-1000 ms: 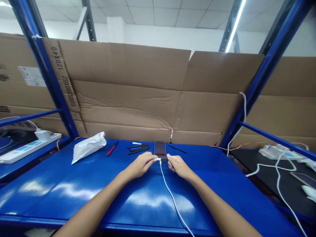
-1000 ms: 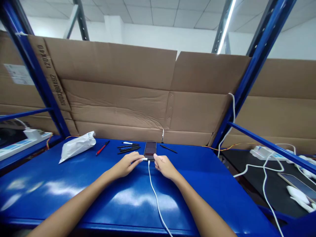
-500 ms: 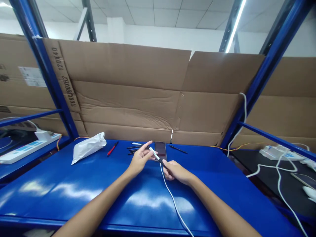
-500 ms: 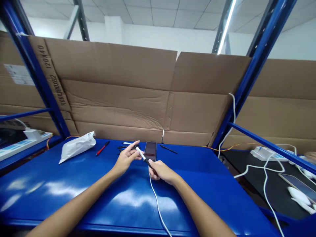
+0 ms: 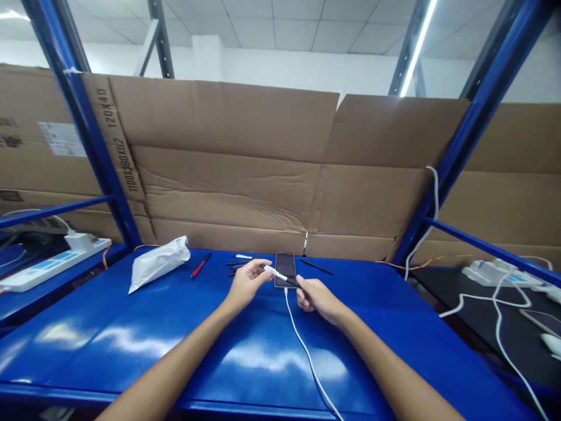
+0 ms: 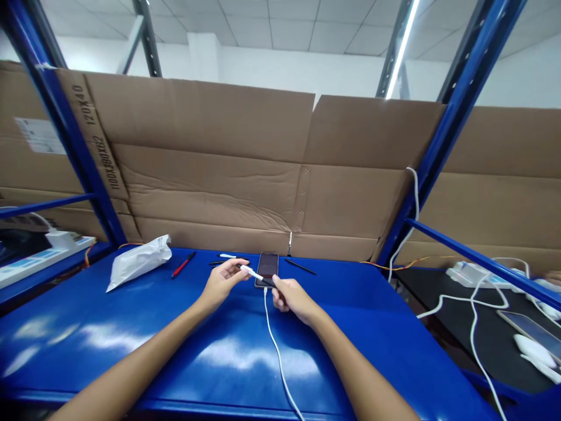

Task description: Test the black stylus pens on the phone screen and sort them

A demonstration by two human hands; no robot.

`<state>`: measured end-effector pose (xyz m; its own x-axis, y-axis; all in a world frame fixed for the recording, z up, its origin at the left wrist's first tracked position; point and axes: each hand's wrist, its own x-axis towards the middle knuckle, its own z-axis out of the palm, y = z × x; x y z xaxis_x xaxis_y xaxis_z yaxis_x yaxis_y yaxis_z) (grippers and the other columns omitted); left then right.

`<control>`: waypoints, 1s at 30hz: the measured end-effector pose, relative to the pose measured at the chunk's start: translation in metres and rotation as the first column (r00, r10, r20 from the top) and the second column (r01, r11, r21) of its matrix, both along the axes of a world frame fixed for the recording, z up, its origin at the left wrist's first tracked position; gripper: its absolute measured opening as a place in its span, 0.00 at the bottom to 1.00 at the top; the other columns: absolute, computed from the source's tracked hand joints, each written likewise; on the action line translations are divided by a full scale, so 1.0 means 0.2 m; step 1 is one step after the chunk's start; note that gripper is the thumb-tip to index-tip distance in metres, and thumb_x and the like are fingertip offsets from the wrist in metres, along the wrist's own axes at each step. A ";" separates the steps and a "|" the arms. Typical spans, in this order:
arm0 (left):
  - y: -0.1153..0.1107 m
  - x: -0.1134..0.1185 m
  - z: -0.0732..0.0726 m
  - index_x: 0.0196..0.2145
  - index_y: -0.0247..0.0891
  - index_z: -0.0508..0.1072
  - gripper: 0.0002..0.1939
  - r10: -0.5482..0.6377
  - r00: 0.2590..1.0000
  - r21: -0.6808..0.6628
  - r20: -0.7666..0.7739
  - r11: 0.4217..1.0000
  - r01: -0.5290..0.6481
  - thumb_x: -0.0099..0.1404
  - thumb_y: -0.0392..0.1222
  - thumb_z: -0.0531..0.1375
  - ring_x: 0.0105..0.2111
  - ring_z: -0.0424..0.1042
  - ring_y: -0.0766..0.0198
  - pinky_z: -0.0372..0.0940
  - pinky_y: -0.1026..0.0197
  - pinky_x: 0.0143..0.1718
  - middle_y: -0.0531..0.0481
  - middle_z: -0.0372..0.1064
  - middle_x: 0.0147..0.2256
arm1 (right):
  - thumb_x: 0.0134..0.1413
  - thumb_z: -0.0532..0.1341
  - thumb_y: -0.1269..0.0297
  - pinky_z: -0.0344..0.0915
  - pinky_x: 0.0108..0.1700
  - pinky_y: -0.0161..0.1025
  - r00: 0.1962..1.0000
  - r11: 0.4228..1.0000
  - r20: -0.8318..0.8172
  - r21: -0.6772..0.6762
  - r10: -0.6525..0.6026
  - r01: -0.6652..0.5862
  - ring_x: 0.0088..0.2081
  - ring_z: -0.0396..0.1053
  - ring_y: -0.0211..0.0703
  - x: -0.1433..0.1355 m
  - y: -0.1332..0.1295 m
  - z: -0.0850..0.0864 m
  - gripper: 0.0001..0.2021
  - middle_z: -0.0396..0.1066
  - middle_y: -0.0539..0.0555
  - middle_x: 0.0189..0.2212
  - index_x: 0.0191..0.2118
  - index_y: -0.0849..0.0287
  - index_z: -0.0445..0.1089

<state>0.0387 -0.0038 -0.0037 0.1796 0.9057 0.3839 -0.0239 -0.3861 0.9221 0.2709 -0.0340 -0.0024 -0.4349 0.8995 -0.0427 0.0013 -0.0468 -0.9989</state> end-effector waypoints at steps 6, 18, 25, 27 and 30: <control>0.05 -0.11 0.01 0.37 0.35 0.80 0.19 0.056 0.981 0.063 -0.187 0.997 -0.045 0.62 0.55 0.67 0.31 0.76 0.58 0.69 0.59 0.35 0.46 0.78 0.31 | 0.66 0.48 0.38 0.59 0.28 0.37 0.882 0.874 0.237 0.382 -0.407 0.301 0.24 0.63 0.41 0.17 0.13 0.00 0.28 0.67 0.51 0.22 0.30 0.58 0.69; 0.19 -0.48 -0.01 0.33 0.38 0.80 0.14 0.070 0.743 0.144 -0.666 0.989 0.036 0.62 0.53 0.64 0.34 0.74 0.55 0.65 0.60 0.35 0.48 0.79 0.33 | 0.67 0.57 0.56 0.58 0.50 0.50 0.128 0.718 0.709 0.663 -0.693 0.212 0.52 0.63 0.60 0.47 0.27 -0.15 0.14 0.70 0.62 0.50 0.51 0.50 0.77; 0.22 -0.53 -0.03 0.32 0.41 0.80 0.12 0.168 0.639 0.216 -0.751 0.976 -0.003 0.61 0.51 0.63 0.32 0.73 0.55 0.64 0.59 0.36 0.48 0.77 0.31 | 0.64 0.58 0.60 0.59 0.47 0.47 0.191 0.669 0.643 0.689 -0.742 0.279 0.49 0.65 0.59 0.47 0.28 -0.13 0.11 0.73 0.61 0.44 0.41 0.55 0.78; 0.24 -0.54 -0.04 0.38 0.41 0.80 0.12 0.240 0.618 0.289 -0.748 0.957 -0.021 0.62 0.49 0.62 0.36 0.73 0.52 0.66 0.56 0.41 0.46 0.77 0.35 | 0.66 0.56 0.57 0.60 0.46 0.47 0.199 0.644 0.614 0.697 -0.763 0.316 0.48 0.66 0.58 0.48 0.28 -0.11 0.14 0.74 0.62 0.44 0.43 0.56 0.77; 0.24 -0.52 -0.04 0.46 0.40 0.79 0.15 0.318 0.644 0.390 -0.696 0.920 -0.033 0.65 0.47 0.60 0.45 0.72 0.48 0.65 0.50 0.50 0.41 0.75 0.43 | 0.68 0.51 0.52 0.60 0.48 0.46 0.271 0.549 0.479 0.752 -0.835 0.365 0.47 0.67 0.55 0.47 0.26 -0.07 0.20 0.75 0.61 0.42 0.42 0.59 0.76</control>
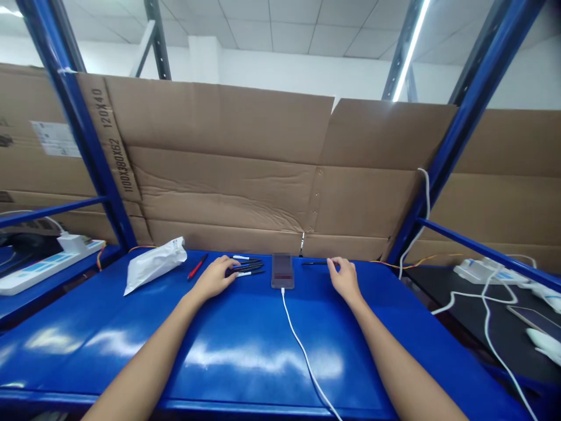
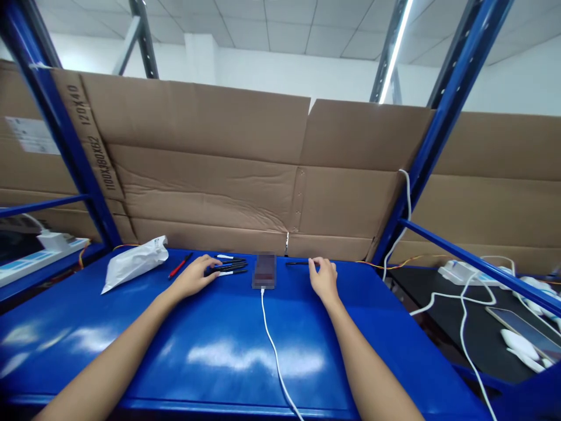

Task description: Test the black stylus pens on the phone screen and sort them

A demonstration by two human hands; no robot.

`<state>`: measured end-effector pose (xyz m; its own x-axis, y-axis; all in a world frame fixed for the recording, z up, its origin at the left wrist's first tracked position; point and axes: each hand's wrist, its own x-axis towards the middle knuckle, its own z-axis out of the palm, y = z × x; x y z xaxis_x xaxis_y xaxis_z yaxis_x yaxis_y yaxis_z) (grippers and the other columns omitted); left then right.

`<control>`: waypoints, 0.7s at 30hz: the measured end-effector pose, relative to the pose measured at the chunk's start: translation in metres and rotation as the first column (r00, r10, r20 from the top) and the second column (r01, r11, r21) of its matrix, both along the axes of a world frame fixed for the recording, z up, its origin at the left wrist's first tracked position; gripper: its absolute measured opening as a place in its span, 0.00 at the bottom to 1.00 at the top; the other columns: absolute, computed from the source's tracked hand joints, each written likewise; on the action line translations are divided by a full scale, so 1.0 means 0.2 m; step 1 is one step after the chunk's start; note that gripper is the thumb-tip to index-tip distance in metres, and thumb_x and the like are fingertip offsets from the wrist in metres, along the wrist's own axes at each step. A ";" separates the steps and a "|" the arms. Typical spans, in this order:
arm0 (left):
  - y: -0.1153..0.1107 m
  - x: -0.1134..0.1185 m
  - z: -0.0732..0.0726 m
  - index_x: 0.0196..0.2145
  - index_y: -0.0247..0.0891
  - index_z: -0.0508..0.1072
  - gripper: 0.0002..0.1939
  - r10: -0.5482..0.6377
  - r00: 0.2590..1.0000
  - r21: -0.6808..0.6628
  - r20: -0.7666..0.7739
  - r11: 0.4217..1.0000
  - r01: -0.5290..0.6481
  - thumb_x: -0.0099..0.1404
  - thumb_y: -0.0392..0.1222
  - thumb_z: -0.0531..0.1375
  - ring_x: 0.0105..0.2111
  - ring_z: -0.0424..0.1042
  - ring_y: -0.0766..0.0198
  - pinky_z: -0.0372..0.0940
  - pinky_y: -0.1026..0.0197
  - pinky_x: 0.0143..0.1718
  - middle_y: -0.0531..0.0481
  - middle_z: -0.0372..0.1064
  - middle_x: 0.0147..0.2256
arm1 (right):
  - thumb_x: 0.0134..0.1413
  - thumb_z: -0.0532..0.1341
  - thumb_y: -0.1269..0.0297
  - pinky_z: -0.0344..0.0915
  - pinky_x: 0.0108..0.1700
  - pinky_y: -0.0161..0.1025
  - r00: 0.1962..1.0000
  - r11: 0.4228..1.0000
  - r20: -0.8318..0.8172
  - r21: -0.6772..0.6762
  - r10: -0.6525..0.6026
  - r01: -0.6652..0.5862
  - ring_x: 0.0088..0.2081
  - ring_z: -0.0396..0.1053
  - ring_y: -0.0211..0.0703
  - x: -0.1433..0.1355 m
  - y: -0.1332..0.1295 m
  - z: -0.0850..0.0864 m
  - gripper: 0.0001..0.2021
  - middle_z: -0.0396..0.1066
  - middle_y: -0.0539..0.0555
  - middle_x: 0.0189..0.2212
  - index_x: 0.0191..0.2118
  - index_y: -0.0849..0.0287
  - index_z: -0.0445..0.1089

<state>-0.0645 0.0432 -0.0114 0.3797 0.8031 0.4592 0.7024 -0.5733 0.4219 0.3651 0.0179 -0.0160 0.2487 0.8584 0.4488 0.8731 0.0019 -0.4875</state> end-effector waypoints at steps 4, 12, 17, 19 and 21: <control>-0.07 0.11 0.03 0.50 0.40 0.77 0.16 -0.113 0.993 -0.002 0.019 0.994 0.113 0.71 0.48 0.56 0.48 0.72 0.50 0.65 0.51 0.52 0.41 0.74 0.47 | 0.64 0.53 0.41 0.61 0.39 0.41 0.917 0.959 -0.328 0.238 0.225 -0.150 0.34 0.66 0.49 -0.10 -0.06 0.06 0.25 0.71 0.56 0.28 0.31 0.58 0.71; -0.27 0.40 0.07 0.57 0.44 0.73 0.17 -0.385 0.921 -0.093 -0.053 0.921 0.379 0.73 0.44 0.57 0.43 0.75 0.59 0.66 0.61 0.45 0.48 0.77 0.47 | 0.59 0.56 0.36 0.55 0.30 0.37 0.703 0.853 -0.511 0.131 0.495 -0.506 0.24 0.59 0.40 -0.42 -0.18 0.05 0.29 0.65 0.50 0.20 0.21 0.58 0.66; -0.28 0.41 0.07 0.55 0.43 0.75 0.16 -0.347 0.936 -0.033 -0.065 0.938 0.345 0.72 0.42 0.58 0.33 0.74 0.62 0.66 0.63 0.37 0.49 0.78 0.42 | 0.60 0.52 0.32 0.51 0.26 0.36 0.698 0.838 -0.525 0.059 0.488 -0.542 0.19 0.53 0.36 -0.45 -0.20 0.04 0.34 0.55 0.47 0.14 0.16 0.56 0.59; -0.29 0.41 0.06 0.57 0.44 0.73 0.19 -0.354 0.932 -0.035 -0.074 0.935 0.352 0.71 0.45 0.61 0.32 0.73 0.62 0.66 0.63 0.36 0.49 0.78 0.43 | 0.59 0.52 0.32 0.50 0.25 0.36 0.705 0.857 -0.538 0.066 0.462 -0.511 0.19 0.52 0.36 -0.43 -0.19 0.03 0.34 0.54 0.47 0.13 0.16 0.56 0.58; -0.29 0.41 0.05 0.58 0.45 0.73 0.19 -0.382 0.920 -0.032 -0.085 0.924 0.381 0.72 0.48 0.60 0.36 0.75 0.61 0.67 0.63 0.39 0.48 0.78 0.46 | 0.58 0.53 0.31 0.49 0.24 0.36 0.697 0.857 -0.560 0.047 0.448 -0.513 0.19 0.52 0.36 -0.42 -0.18 0.02 0.33 0.55 0.46 0.14 0.17 0.56 0.60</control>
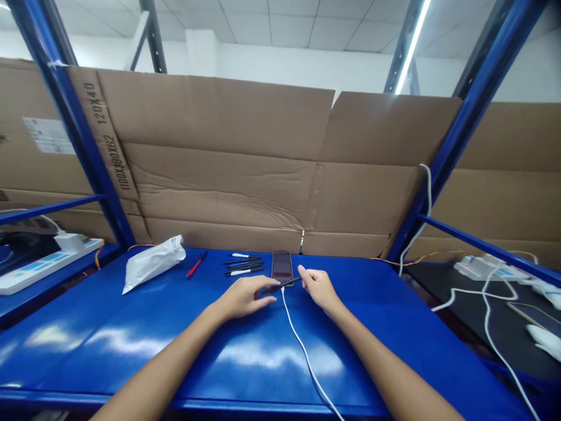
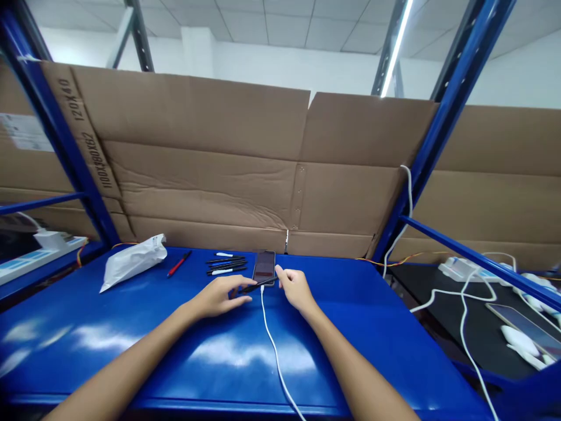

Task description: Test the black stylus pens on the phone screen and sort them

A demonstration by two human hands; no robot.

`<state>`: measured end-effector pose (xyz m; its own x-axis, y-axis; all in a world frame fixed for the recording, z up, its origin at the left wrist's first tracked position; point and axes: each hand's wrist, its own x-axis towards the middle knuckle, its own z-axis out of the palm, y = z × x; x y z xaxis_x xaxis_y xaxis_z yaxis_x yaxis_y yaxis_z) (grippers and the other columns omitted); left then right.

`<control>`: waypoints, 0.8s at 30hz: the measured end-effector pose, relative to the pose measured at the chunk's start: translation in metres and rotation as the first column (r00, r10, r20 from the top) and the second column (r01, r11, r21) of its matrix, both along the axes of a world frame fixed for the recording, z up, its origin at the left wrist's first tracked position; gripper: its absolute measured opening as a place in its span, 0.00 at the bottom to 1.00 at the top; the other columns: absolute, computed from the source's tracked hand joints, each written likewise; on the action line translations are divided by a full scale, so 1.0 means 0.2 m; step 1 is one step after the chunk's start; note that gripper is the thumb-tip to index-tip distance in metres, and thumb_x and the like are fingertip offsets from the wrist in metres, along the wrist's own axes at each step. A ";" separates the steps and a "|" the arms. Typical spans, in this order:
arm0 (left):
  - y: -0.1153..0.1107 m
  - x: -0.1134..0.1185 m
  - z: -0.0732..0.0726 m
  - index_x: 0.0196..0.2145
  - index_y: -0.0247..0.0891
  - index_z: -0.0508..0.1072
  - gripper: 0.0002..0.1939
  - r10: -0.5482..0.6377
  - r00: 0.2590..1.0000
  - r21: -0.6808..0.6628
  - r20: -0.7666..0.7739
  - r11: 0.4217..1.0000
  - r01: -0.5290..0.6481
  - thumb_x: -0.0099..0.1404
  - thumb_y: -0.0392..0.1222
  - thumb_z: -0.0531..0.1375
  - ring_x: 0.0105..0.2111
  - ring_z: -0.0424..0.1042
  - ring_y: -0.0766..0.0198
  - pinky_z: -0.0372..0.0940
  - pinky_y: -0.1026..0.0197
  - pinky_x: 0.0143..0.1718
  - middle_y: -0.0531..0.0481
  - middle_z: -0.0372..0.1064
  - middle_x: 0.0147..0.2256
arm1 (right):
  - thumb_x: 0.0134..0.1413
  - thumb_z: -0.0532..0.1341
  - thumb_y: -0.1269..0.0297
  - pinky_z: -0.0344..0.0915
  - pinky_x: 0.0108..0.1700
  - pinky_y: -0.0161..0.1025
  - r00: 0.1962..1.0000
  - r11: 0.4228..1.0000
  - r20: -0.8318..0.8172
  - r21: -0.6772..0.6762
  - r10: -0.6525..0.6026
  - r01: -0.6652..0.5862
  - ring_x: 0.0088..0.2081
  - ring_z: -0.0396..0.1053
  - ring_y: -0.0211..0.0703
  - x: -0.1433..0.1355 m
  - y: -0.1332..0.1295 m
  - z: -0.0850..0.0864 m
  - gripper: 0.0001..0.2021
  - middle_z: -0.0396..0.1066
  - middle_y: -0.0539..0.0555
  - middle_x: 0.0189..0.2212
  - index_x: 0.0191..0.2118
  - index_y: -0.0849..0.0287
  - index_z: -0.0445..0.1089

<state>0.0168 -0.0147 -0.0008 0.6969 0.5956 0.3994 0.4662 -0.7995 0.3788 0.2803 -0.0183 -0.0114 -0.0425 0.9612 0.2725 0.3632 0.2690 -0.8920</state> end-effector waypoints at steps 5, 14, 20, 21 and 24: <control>0.03 -0.01 -0.01 0.58 0.43 0.74 0.18 0.031 0.997 0.021 0.071 0.999 -0.033 0.77 0.48 0.52 0.45 0.76 0.57 0.67 0.59 0.48 0.45 0.78 0.47 | 0.59 0.54 0.34 0.50 0.24 0.35 0.990 0.988 -0.005 -0.050 0.144 -0.144 0.20 0.54 0.36 0.01 0.00 -0.02 0.31 0.59 0.47 0.17 0.23 0.58 0.67; 0.02 0.00 0.03 0.52 0.39 0.76 0.21 0.138 0.973 -0.250 0.187 0.964 -0.089 0.77 0.52 0.50 0.33 0.73 0.60 0.65 0.61 0.38 0.49 0.77 0.36 | 0.59 0.62 0.45 0.61 0.35 0.36 0.981 0.979 0.037 0.071 0.190 -0.193 0.30 0.66 0.41 0.00 -0.02 0.03 0.20 0.72 0.51 0.27 0.31 0.59 0.73; 0.01 0.01 0.02 0.51 0.41 0.76 0.17 0.094 0.985 -0.187 0.148 0.980 -0.065 0.74 0.52 0.56 0.41 0.75 0.58 0.65 0.61 0.43 0.48 0.78 0.46 | 0.68 0.49 0.41 0.57 0.30 0.36 0.967 0.980 0.169 0.018 0.193 -0.198 0.22 0.62 0.39 0.01 -0.04 0.04 0.33 0.64 0.49 0.16 0.19 0.58 0.69; 0.02 0.01 0.03 0.50 0.41 0.77 0.17 0.103 0.984 -0.183 0.145 0.980 -0.076 0.75 0.52 0.54 0.42 0.75 0.57 0.65 0.60 0.44 0.48 0.78 0.46 | 0.68 0.50 0.42 0.58 0.31 0.36 0.966 0.978 0.169 0.034 0.197 -0.205 0.24 0.64 0.39 0.00 -0.05 0.04 0.31 0.66 0.50 0.18 0.22 0.58 0.70; 0.02 0.00 0.04 0.48 0.42 0.78 0.18 0.124 0.985 -0.211 0.122 0.973 -0.096 0.76 0.53 0.53 0.43 0.76 0.56 0.65 0.60 0.45 0.50 0.79 0.45 | 0.63 0.58 0.44 0.61 0.35 0.36 0.969 0.973 0.161 0.106 0.189 -0.207 0.31 0.68 0.42 0.00 -0.06 0.05 0.22 0.74 0.52 0.29 0.32 0.59 0.74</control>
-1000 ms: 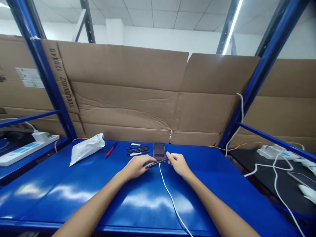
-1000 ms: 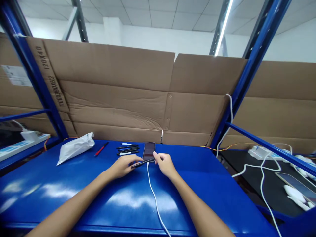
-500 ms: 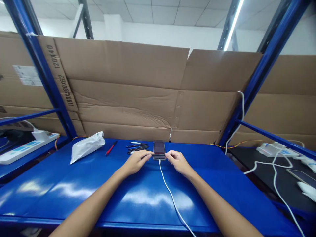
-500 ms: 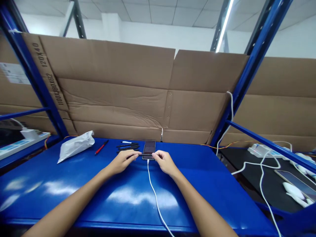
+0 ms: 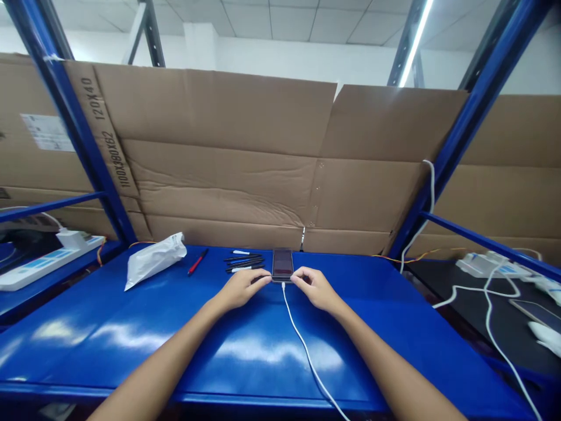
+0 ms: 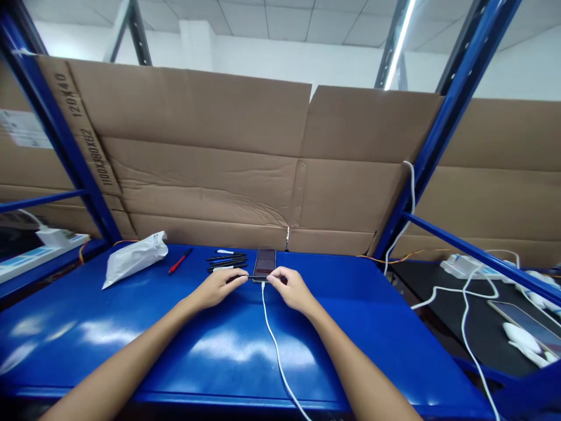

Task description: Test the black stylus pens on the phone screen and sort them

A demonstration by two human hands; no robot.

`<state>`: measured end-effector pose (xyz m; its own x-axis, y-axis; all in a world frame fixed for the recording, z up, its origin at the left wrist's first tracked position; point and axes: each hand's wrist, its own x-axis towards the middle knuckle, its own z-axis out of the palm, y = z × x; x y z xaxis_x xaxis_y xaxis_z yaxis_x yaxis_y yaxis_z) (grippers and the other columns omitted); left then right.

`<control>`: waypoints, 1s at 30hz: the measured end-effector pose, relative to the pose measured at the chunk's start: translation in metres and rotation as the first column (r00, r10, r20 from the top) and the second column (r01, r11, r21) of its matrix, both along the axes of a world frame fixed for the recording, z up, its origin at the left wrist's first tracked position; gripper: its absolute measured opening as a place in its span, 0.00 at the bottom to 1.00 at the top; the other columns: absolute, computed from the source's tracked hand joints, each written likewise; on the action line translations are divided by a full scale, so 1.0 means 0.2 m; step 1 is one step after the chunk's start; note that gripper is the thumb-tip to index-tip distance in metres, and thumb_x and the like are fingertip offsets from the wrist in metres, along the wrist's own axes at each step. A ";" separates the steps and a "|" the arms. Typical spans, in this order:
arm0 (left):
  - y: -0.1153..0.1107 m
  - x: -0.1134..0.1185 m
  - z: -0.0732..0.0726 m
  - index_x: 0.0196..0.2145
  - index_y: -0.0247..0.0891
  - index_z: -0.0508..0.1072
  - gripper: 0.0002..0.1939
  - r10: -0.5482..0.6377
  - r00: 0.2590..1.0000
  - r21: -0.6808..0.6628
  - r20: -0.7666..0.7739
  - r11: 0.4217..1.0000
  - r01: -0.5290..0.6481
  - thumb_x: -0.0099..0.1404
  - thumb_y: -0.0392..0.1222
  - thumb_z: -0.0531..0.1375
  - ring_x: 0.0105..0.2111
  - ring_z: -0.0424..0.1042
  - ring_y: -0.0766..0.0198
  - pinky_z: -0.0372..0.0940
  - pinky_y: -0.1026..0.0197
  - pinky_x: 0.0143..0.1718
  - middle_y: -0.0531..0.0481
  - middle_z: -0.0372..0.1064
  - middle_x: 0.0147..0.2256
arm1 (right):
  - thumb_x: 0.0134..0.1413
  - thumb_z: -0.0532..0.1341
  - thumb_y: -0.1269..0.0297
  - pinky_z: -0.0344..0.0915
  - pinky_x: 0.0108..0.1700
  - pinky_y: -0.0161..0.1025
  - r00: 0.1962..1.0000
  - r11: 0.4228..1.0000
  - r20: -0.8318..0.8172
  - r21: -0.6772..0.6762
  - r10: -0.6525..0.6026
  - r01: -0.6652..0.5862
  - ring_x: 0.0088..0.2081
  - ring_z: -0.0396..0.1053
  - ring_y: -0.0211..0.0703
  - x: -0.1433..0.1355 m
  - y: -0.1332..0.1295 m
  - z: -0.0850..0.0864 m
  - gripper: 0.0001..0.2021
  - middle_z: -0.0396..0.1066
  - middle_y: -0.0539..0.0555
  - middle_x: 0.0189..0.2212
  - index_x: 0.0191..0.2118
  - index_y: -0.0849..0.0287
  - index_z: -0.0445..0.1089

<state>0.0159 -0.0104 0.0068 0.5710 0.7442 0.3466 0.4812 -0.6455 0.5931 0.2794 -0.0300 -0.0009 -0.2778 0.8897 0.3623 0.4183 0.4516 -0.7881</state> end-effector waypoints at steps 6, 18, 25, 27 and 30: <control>0.00 -0.01 -0.01 0.51 0.41 0.77 0.19 -0.036 0.999 -0.059 0.001 0.998 0.036 0.73 0.54 0.57 0.41 0.76 0.57 0.66 0.61 0.42 0.49 0.79 0.46 | 0.68 0.53 0.47 0.59 0.34 0.36 0.996 1.000 0.092 -0.008 -0.011 0.011 0.27 0.67 0.41 0.00 0.00 -0.01 0.27 0.70 0.50 0.22 0.24 0.59 0.72; -0.02 0.00 0.01 0.50 0.40 0.77 0.19 -0.027 0.999 -0.019 0.018 0.999 0.027 0.72 0.55 0.57 0.38 0.75 0.57 0.65 0.61 0.41 0.48 0.78 0.42 | 0.68 0.53 0.46 0.58 0.33 0.36 0.996 0.999 0.084 -0.037 0.014 -0.011 0.27 0.65 0.41 -0.01 -0.02 0.01 0.26 0.70 0.50 0.22 0.26 0.59 0.73; 0.00 0.00 0.02 0.32 0.37 0.77 0.26 0.055 0.998 0.007 -0.033 0.998 -0.055 0.77 0.55 0.49 0.28 0.70 0.62 0.60 0.62 0.34 0.52 0.72 0.26 | 0.61 0.62 0.53 0.61 0.36 0.36 1.000 1.000 0.011 0.012 0.021 -0.021 0.32 0.67 0.41 -0.01 -0.03 0.02 0.13 0.75 0.52 0.33 0.39 0.58 0.75; 0.01 -0.02 0.02 0.30 0.37 0.76 0.28 0.078 0.997 0.006 -0.028 0.997 -0.077 0.77 0.56 0.48 0.27 0.69 0.62 0.58 0.62 0.33 0.53 0.71 0.25 | 0.61 0.62 0.55 0.61 0.34 0.36 1.000 1.000 -0.003 0.007 0.017 -0.017 0.30 0.66 0.40 0.00 -0.02 0.01 0.12 0.75 0.51 0.33 0.41 0.58 0.75; 0.01 -0.03 0.03 0.30 0.37 0.76 0.27 0.085 0.996 0.019 -0.001 0.996 -0.085 0.77 0.55 0.48 0.29 0.70 0.62 0.58 0.62 0.34 0.52 0.73 0.27 | 0.62 0.60 0.57 0.62 0.35 0.36 1.000 0.999 0.009 0.024 0.021 -0.021 0.31 0.67 0.41 0.02 -0.01 0.00 0.11 0.75 0.51 0.33 0.41 0.58 0.75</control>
